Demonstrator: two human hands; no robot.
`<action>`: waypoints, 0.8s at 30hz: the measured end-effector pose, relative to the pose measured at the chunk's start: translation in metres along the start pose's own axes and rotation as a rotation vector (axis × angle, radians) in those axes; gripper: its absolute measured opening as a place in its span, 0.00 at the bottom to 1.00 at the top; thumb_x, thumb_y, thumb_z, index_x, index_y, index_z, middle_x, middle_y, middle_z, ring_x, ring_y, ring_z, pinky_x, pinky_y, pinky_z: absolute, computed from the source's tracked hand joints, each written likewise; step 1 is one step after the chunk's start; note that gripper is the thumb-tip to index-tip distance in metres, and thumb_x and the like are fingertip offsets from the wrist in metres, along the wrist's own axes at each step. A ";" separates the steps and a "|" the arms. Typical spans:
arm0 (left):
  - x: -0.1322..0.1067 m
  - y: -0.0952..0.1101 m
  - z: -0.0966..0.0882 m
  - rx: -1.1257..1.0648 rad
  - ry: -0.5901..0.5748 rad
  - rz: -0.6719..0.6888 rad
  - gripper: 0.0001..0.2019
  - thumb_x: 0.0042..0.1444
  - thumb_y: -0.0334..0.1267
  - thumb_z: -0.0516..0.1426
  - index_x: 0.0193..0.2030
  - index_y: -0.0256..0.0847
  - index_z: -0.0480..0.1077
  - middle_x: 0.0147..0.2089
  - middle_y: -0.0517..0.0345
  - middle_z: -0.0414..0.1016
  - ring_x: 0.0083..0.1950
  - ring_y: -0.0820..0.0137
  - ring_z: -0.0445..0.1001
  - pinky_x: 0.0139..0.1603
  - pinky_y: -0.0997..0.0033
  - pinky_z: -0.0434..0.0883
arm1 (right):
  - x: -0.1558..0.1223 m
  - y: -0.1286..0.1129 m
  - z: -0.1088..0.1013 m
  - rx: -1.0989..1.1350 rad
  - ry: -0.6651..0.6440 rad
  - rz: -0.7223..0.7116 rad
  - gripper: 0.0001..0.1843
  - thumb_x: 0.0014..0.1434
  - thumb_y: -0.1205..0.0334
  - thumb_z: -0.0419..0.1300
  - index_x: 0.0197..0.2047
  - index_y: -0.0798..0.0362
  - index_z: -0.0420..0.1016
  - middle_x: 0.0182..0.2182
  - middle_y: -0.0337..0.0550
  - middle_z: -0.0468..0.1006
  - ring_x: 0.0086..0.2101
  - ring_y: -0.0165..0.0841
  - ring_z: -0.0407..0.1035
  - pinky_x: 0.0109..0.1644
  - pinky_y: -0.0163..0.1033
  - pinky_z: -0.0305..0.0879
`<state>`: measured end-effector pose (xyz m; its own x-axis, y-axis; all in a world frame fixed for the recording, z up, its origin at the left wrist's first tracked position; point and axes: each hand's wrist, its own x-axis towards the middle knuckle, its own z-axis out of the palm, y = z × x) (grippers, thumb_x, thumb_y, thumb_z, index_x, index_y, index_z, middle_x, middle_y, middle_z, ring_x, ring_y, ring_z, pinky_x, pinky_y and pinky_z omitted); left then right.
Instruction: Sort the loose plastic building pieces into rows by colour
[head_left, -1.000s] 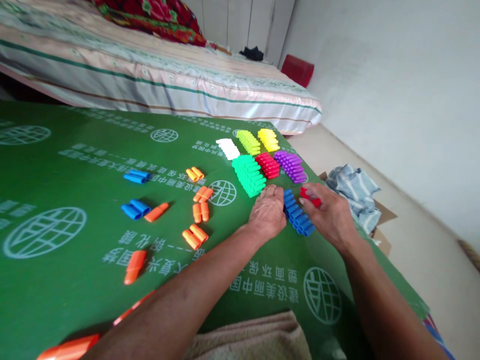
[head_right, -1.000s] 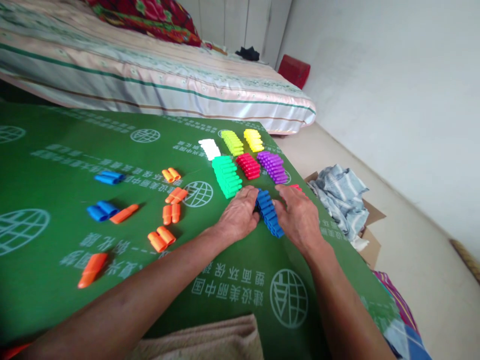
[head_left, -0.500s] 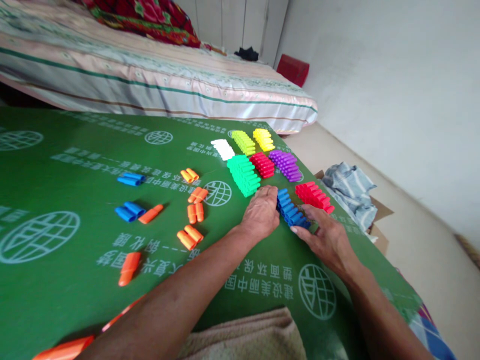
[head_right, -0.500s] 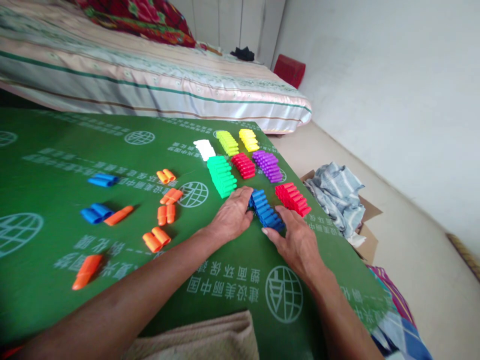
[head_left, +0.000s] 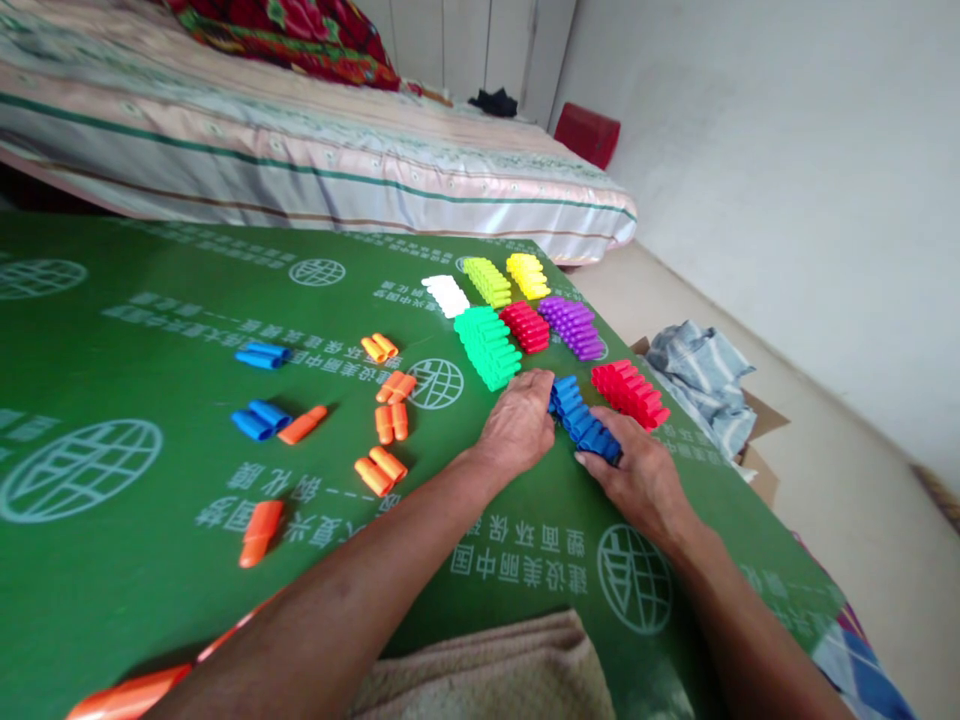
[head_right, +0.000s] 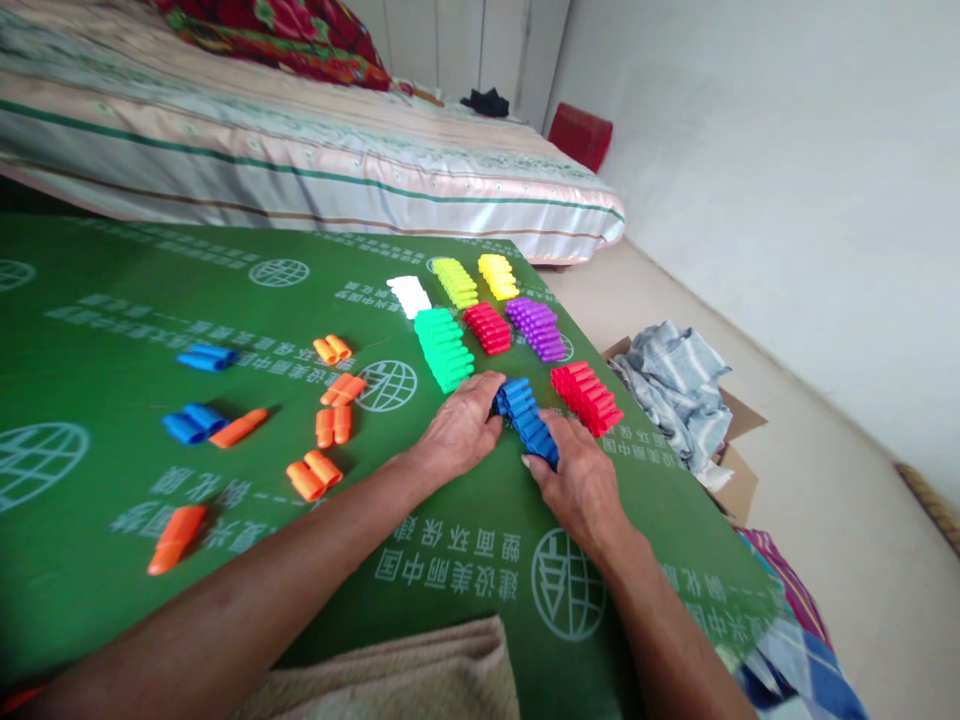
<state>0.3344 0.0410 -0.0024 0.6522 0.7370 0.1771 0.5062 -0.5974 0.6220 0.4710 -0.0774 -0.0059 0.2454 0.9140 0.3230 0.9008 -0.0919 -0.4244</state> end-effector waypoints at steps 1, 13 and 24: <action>0.000 0.000 0.000 0.000 0.002 -0.001 0.22 0.50 0.23 0.52 0.54 0.35 0.62 0.56 0.46 0.67 0.60 0.61 0.64 0.65 0.58 0.65 | 0.000 0.000 0.000 0.003 0.002 0.002 0.24 0.54 0.59 0.60 0.55 0.50 0.71 0.48 0.49 0.78 0.47 0.42 0.73 0.51 0.50 0.70; 0.001 -0.003 0.000 0.009 0.000 0.012 0.19 0.49 0.23 0.53 0.50 0.36 0.63 0.52 0.48 0.68 0.56 0.61 0.66 0.63 0.58 0.66 | -0.002 -0.001 0.002 0.013 0.031 0.022 0.21 0.57 0.56 0.57 0.53 0.52 0.72 0.45 0.50 0.79 0.45 0.41 0.73 0.48 0.48 0.71; 0.001 -0.002 0.000 0.014 0.001 0.014 0.21 0.50 0.22 0.52 0.52 0.35 0.62 0.55 0.48 0.67 0.59 0.62 0.65 0.65 0.62 0.65 | -0.003 0.001 0.007 -0.029 0.053 0.011 0.25 0.55 0.56 0.59 0.56 0.52 0.69 0.48 0.52 0.77 0.47 0.44 0.72 0.52 0.51 0.69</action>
<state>0.3337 0.0427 -0.0031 0.6585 0.7291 0.1865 0.5053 -0.6120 0.6084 0.4683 -0.0772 -0.0136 0.2736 0.8908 0.3628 0.9078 -0.1145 -0.4035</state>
